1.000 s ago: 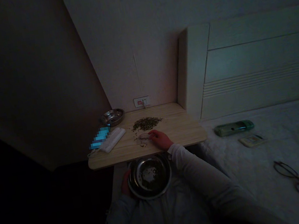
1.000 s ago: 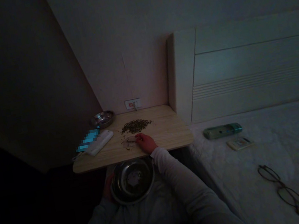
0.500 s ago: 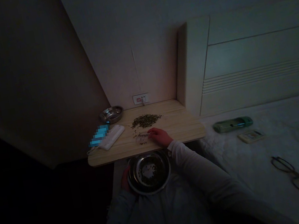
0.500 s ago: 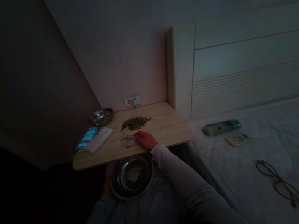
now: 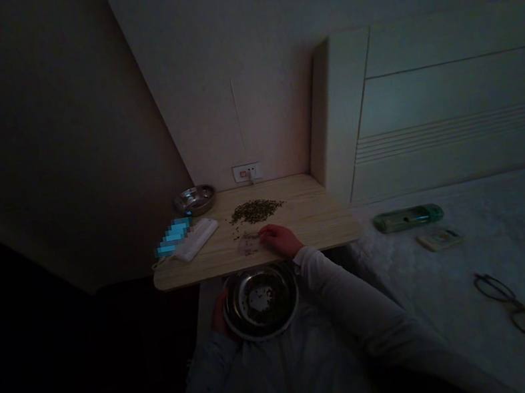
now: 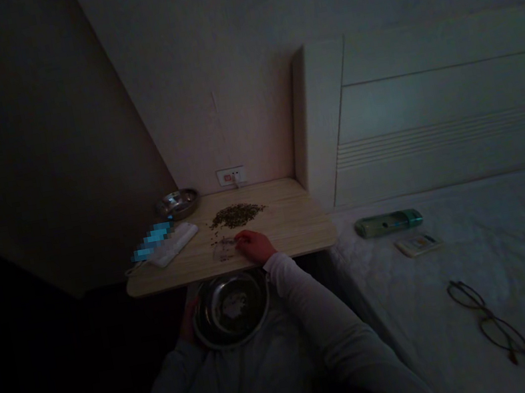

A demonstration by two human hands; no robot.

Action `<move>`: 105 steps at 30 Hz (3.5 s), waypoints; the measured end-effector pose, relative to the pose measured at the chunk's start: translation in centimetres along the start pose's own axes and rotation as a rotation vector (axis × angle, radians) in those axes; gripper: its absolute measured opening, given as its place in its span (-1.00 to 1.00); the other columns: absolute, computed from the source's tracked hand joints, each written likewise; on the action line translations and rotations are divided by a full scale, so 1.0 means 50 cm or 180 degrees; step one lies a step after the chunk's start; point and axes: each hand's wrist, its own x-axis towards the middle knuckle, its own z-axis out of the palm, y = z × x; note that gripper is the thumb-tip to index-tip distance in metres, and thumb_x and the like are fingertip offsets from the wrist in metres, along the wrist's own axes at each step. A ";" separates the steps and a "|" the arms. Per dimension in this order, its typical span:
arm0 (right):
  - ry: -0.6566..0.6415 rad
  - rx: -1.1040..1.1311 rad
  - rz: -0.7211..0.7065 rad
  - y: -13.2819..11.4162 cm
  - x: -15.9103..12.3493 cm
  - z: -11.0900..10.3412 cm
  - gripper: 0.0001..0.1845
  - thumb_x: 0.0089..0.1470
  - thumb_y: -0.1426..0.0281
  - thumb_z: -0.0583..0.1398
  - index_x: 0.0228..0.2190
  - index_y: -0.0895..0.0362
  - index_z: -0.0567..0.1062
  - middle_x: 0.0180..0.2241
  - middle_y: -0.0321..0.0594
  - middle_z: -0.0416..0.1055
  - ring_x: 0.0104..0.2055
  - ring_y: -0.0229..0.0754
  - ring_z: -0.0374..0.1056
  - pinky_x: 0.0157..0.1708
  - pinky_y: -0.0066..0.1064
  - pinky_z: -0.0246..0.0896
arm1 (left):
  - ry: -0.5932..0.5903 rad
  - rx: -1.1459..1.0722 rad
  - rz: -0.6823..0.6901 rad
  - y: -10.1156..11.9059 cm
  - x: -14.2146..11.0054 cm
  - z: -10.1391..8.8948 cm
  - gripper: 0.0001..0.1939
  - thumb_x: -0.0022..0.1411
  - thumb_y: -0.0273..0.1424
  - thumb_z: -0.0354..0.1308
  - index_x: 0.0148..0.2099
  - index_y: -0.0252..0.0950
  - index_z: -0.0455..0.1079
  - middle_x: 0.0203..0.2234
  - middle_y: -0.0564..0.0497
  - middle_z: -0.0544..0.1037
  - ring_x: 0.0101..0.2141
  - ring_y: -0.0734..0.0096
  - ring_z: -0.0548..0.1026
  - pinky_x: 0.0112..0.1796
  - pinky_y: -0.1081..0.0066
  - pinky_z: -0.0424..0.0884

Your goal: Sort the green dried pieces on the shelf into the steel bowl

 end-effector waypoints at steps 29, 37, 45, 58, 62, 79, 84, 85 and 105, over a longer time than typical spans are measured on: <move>0.0188 0.0358 -0.0013 -0.001 -0.022 -0.010 -0.80 -0.20 0.44 0.02 -0.44 0.16 0.36 -0.56 -0.33 0.37 -0.45 -0.33 0.25 -0.34 -0.46 0.11 | -0.0155 -0.0065 -0.0079 -0.002 0.006 -0.007 -0.79 -0.01 -0.39 -0.03 -0.41 -0.38 0.39 -0.57 -0.06 0.53 -0.41 0.29 0.45 -0.24 0.33 0.28; 0.0167 0.0352 0.0029 0.008 -0.026 -0.009 -0.82 -0.22 0.45 0.03 -0.45 0.15 0.35 -0.56 -0.34 0.37 -0.46 -0.33 0.25 -0.35 -0.45 0.12 | -0.0037 0.0054 0.0008 0.003 -0.005 0.003 -0.80 -0.01 -0.40 -0.04 -0.47 -0.36 0.39 -0.62 -0.02 0.52 -0.45 0.32 0.46 -0.25 0.33 0.29; 0.0102 0.0340 -0.0010 0.005 -0.029 -0.008 -0.83 -0.22 0.45 0.02 -0.47 0.15 0.35 -0.56 -0.34 0.37 -0.45 -0.33 0.27 -0.35 -0.46 0.12 | -0.0164 0.0048 0.0020 -0.002 0.004 -0.006 -0.80 -0.01 -0.38 -0.03 -0.43 -0.37 0.38 -0.61 -0.03 0.52 -0.42 0.29 0.46 -0.26 0.33 0.29; 0.0017 0.0065 -0.0077 -0.002 -0.031 -0.009 -0.83 -0.21 0.45 0.03 -0.47 0.15 0.36 -0.57 -0.34 0.38 -0.47 -0.34 0.26 -0.39 -0.49 0.11 | -0.0007 0.0088 0.0045 -0.003 0.005 -0.006 -0.81 -0.02 -0.41 -0.03 -0.49 -0.37 0.39 -0.64 -0.04 0.51 -0.47 0.31 0.46 -0.26 0.34 0.29; 0.0004 0.0022 -0.0080 0.004 -0.030 -0.006 -0.82 -0.21 0.44 0.03 -0.46 0.14 0.37 -0.56 -0.35 0.37 -0.49 -0.34 0.25 -0.43 -0.51 0.11 | -0.0013 0.0038 0.0025 -0.002 0.001 -0.005 -0.80 -0.02 -0.41 -0.03 -0.47 -0.37 0.39 -0.63 -0.05 0.51 -0.43 0.31 0.46 -0.23 0.34 0.27; -0.0060 -0.0077 0.0019 -0.007 -0.035 -0.008 -0.83 -0.26 0.45 0.07 -0.49 0.13 0.39 -0.59 -0.37 0.34 -0.51 -0.34 0.21 -0.49 -0.53 0.06 | -0.0164 0.0134 0.0001 -0.004 0.007 -0.009 -0.79 -0.02 -0.40 -0.03 -0.50 -0.39 0.41 -0.60 -0.07 0.52 -0.49 0.32 0.46 -0.30 0.33 0.31; 0.0173 0.0418 0.0085 -0.006 -0.027 -0.011 -0.82 -0.22 0.45 0.02 -0.46 0.15 0.36 -0.57 -0.35 0.35 -0.47 -0.33 0.24 -0.40 -0.49 0.10 | 0.0000 0.0198 0.0002 -0.001 0.014 -0.015 -0.77 0.00 -0.43 -0.06 -0.52 -0.37 0.40 -0.64 -0.05 0.51 -0.51 0.34 0.45 -0.32 0.34 0.32; 0.0279 0.0499 0.0117 -0.004 -0.023 -0.011 -0.82 -0.21 0.44 0.01 -0.46 0.15 0.35 -0.56 -0.34 0.35 -0.46 -0.33 0.24 -0.38 -0.48 0.11 | 0.0096 0.0225 0.0018 0.000 0.016 -0.017 -0.78 0.00 -0.44 -0.05 -0.53 -0.36 0.39 -0.66 -0.03 0.50 -0.53 0.34 0.45 -0.32 0.33 0.31; 0.0305 0.0159 -0.0071 0.013 -0.014 -0.008 -0.77 -0.17 0.43 0.03 -0.36 0.15 0.35 -0.48 -0.31 0.37 -0.40 -0.33 0.25 -0.31 -0.43 0.12 | 0.0069 0.0070 -0.0017 0.001 -0.003 0.002 -0.76 0.00 -0.41 -0.05 -0.53 -0.39 0.40 -0.67 -0.05 0.50 -0.51 0.34 0.45 -0.30 0.32 0.32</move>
